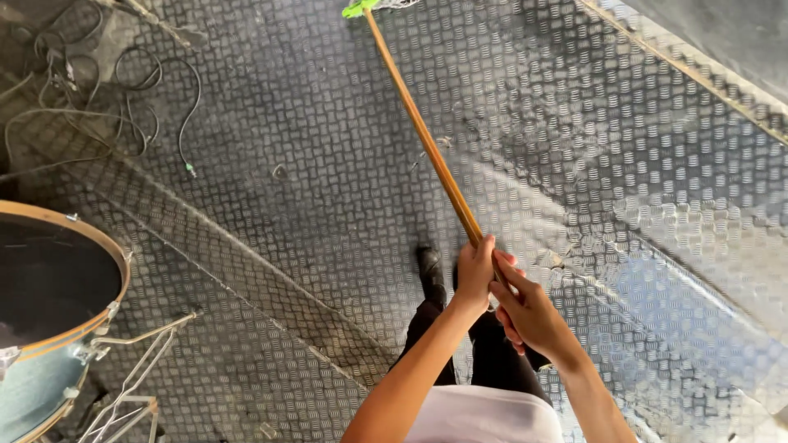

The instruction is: Mopping the textured metal floor of a stage or performance area in a restaurant.

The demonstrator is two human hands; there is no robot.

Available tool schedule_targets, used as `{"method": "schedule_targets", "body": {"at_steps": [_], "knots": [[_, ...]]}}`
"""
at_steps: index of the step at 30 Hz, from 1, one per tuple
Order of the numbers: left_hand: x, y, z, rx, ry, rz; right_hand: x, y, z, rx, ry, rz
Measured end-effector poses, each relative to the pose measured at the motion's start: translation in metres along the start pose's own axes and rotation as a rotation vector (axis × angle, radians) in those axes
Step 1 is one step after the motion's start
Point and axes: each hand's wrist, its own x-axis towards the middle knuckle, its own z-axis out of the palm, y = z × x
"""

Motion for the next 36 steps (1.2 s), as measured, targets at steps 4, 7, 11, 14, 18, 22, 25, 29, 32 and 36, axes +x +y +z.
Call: {"method": "schedule_targets", "body": {"at_steps": [4,7,11,14,18,22,25,29,32,36], "knots": [[0.029,0.03,-0.006,-0.005,-0.027,0.019,0.033,-0.024,0.012,0.069,0.008,0.017],[0.066,0.059,-0.002,0.002,-0.033,0.059,0.064,-0.053,0.012,0.089,0.02,0.004],[0.11,0.1,0.009,-0.016,0.011,0.059,0.113,-0.095,0.003,0.02,0.018,-0.044],[0.147,0.134,0.022,-0.026,0.006,0.095,0.149,-0.128,-0.008,-0.017,0.016,-0.064],[0.193,0.185,0.051,-0.054,0.023,0.09,0.187,-0.194,-0.027,-0.048,-0.005,-0.075],[0.235,0.231,0.076,-0.06,0.028,0.141,0.22,-0.254,-0.045,-0.104,-0.016,-0.108],[0.251,0.25,0.085,-0.065,0.052,0.132,0.234,-0.273,-0.049,-0.129,-0.021,-0.112],[0.25,0.248,0.08,-0.099,0.052,0.12,0.237,-0.271,-0.045,-0.151,-0.008,-0.091],[0.236,0.244,0.07,-0.087,0.061,0.087,0.23,-0.259,-0.035,-0.143,0.005,-0.074],[0.204,0.231,0.049,-0.085,0.029,0.083,0.211,-0.228,-0.013,-0.053,0.001,-0.057]]}}
